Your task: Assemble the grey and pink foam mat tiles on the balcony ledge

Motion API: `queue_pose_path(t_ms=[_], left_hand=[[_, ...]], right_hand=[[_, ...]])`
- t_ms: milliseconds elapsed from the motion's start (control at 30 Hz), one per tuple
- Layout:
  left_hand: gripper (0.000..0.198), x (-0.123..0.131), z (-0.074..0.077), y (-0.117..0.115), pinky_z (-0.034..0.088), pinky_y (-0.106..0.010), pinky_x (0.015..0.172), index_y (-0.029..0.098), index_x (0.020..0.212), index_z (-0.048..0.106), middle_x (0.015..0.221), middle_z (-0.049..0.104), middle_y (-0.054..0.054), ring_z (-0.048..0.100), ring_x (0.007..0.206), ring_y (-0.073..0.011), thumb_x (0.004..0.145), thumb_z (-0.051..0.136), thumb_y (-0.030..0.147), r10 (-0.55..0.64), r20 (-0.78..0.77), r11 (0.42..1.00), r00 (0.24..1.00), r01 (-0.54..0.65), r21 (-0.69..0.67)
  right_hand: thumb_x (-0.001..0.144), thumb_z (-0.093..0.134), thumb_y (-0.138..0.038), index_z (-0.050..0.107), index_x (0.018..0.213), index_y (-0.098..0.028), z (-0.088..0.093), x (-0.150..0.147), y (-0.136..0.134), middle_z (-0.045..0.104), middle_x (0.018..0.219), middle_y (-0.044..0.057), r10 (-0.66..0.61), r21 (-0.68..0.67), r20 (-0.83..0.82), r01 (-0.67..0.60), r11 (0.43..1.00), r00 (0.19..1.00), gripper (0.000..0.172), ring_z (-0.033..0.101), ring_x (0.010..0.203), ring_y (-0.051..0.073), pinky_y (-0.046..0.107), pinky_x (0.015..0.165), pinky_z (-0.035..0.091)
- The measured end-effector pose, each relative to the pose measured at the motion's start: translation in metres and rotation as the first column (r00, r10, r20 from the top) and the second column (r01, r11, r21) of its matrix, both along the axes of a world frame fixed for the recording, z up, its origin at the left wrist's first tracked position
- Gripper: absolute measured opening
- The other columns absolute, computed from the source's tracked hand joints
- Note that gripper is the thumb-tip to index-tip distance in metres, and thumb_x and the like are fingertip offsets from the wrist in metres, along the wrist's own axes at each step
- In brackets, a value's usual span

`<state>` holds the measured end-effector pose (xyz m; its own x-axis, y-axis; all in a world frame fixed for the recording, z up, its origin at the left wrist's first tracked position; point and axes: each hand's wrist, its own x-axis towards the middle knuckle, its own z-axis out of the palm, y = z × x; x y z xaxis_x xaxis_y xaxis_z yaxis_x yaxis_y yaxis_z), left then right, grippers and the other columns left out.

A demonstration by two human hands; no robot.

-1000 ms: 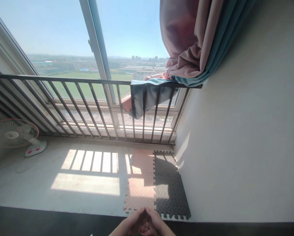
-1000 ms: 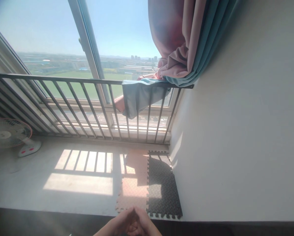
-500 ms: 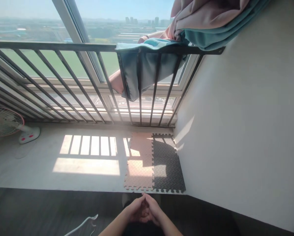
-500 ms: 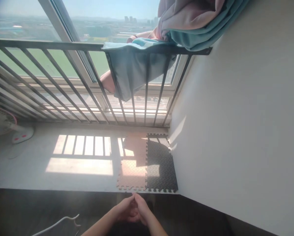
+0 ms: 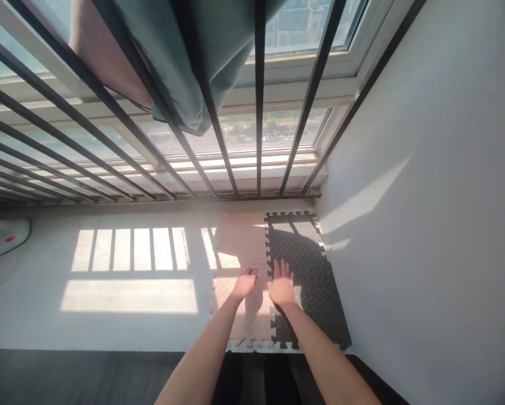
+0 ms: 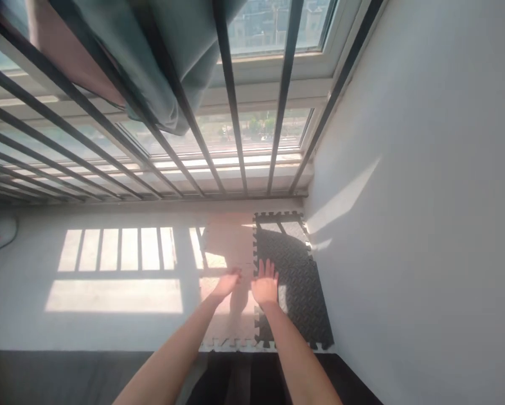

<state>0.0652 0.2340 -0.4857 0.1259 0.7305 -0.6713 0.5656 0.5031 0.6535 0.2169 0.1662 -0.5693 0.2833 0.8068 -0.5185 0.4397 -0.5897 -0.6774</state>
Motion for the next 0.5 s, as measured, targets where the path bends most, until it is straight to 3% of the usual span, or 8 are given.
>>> queue_pose_path(t_ms=[67, 133, 267, 333, 467, 500], left_hand=[[0.037, 0.008, -0.013, 0.058, 0.047, -0.042, 0.106, 0.001, 0.112, 0.073, 0.121, 0.075, -0.026, 0.069, 0.125, -0.0325, 0.108, 0.041, 0.02, -0.144, -0.118, 0.982, 0.983, 0.156, 0.103], [0.035, 0.013, -0.025, 0.111, 0.045, -0.044, 0.114, 0.003, 0.126, 0.071, 0.135, 0.073, -0.027, 0.066, 0.133, -0.0343, 0.108, 0.046, 0.02, -0.246, -0.238, 0.945, 0.94, 0.287, 0.158], [0.044, 0.028, -0.053, 0.193, 0.042, -0.049, 0.123, 0.003, 0.144, 0.064, 0.154, 0.061, -0.03, 0.058, 0.146, -0.0393, 0.106, 0.053, 0.021, -0.381, -0.431, 0.854, 0.818, 0.49, 0.175], [0.047, 0.04, -0.071, 0.222, 0.042, -0.049, 0.124, 0.009, 0.148, 0.062, 0.158, 0.058, -0.027, 0.056, 0.148, -0.0392, 0.105, 0.055, 0.024, -0.432, -0.49, 0.809, 0.757, 0.565, 0.16], [0.071, 0.069, -0.098, 0.253, 0.035, -0.046, 0.131, 0.016, 0.164, 0.048, 0.172, 0.045, -0.022, 0.043, 0.16, -0.0371, 0.1, 0.067, 0.042, -0.502, -0.657, 0.607, 0.563, 0.77, 0.196], [0.079, 0.076, -0.102, 0.256, 0.031, -0.046, 0.133, 0.015, 0.166, 0.045, 0.173, 0.043, -0.022, 0.041, 0.161, -0.0373, 0.098, 0.071, 0.046, -0.505, -0.683, 0.579, 0.528, 0.794, 0.186]], right_hand=[[0.103, 0.055, -0.035, 0.04, 0.172, -0.013, -0.022, 0.008, 0.016, 0.018, 0.187, 0.018, 0.113, 0.004, 0.215, -0.116, 0.993, 0.97, 0.074, 0.003, 0.174, 0.036, 0.057, 0.137, -0.006], [0.107, 0.051, -0.04, 0.04, 0.173, -0.012, -0.041, 0.014, 0.019, 0.022, 0.185, 0.02, 0.211, -0.04, 0.396, -0.213, 0.976, 0.894, 0.072, 0.01, 0.173, 0.038, 0.062, 0.136, -0.005], [0.11, 0.044, -0.048, 0.04, 0.174, -0.015, -0.066, 0.016, 0.007, 0.025, 0.185, 0.018, 0.281, -0.06, 0.542, -0.297, 0.953, 0.792, 0.072, 0.014, 0.173, 0.038, 0.065, 0.137, -0.002], [0.11, 0.043, -0.049, 0.039, 0.174, -0.017, -0.071, 0.016, 0.003, 0.027, 0.184, 0.017, 0.293, -0.063, 0.574, -0.316, 0.947, 0.765, 0.072, 0.017, 0.172, 0.038, 0.067, 0.136, 0.002], [0.11, 0.044, -0.049, 0.041, 0.173, -0.018, -0.073, 0.017, 0.003, 0.03, 0.183, 0.017, 0.31, -0.086, 0.598, -0.326, 0.942, 0.739, 0.071, 0.023, 0.17, 0.04, 0.069, 0.136, 0.009], [0.109, 0.044, -0.05, 0.041, 0.173, -0.019, -0.072, 0.017, 0.004, 0.031, 0.183, 0.017, 0.318, -0.099, 0.596, -0.325, 0.94, 0.737, 0.071, 0.024, 0.17, 0.039, 0.068, 0.136, 0.01]])
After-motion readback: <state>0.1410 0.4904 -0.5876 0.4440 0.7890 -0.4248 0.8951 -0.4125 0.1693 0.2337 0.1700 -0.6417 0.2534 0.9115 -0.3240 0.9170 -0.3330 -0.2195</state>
